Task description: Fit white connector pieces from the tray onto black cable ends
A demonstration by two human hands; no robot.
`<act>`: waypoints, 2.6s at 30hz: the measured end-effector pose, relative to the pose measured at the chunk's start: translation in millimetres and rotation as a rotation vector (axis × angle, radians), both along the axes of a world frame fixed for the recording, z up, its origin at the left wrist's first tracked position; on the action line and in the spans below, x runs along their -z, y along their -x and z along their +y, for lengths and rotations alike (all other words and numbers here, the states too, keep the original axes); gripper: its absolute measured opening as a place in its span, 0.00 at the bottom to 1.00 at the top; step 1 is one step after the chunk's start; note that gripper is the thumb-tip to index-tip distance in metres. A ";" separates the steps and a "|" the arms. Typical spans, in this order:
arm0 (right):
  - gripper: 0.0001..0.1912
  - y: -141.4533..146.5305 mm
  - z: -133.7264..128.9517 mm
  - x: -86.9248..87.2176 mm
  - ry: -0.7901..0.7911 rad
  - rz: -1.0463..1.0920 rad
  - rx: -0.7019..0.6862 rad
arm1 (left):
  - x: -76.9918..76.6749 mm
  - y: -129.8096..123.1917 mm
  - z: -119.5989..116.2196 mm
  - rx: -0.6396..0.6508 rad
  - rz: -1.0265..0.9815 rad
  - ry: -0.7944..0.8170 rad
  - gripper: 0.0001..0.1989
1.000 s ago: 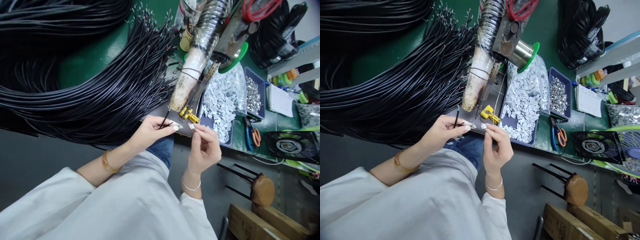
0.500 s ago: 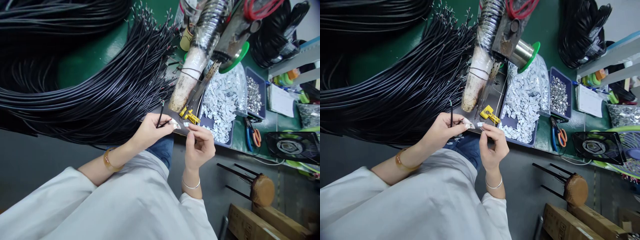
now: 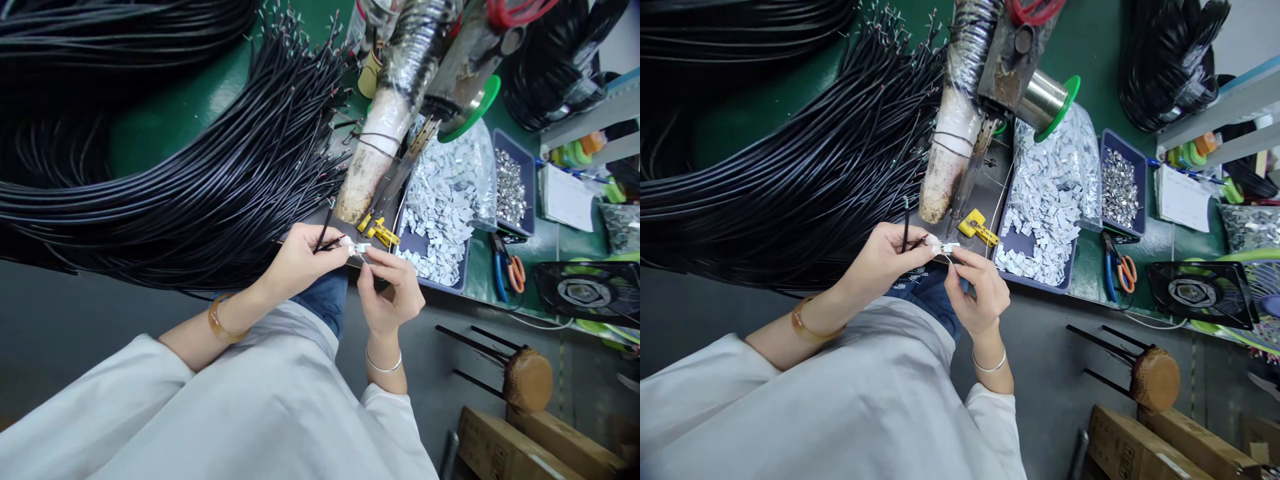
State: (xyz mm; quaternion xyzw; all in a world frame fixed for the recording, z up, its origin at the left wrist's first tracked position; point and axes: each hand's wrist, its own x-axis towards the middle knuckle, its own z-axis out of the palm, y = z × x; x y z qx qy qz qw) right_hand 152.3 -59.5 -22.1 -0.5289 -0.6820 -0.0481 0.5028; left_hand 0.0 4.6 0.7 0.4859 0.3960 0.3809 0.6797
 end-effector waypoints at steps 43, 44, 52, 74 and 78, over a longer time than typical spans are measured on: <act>0.13 -6.3 5.4 -14.5 -0.112 0.502 0.036 | -4.3 -6.2 -2.4 -0.069 0.088 -0.097 0.05; 0.14 -6.0 3.6 -13.8 -0.035 0.443 0.083 | -5.4 -5.9 -2.5 -0.069 0.084 -0.095 0.05; 0.07 -0.4 4.9 -5.8 0.080 0.048 0.060 | -2.6 -7.0 -1.0 -0.097 0.094 -0.107 0.08; 0.08 5.6 10.8 -13.0 0.081 0.077 0.062 | -1.2 -5.5 -3.3 -0.070 0.098 -0.178 0.06; 0.06 4.7 9.5 -10.5 0.092 0.073 0.043 | 2.2 -5.6 -1.2 -0.053 0.104 -0.149 0.07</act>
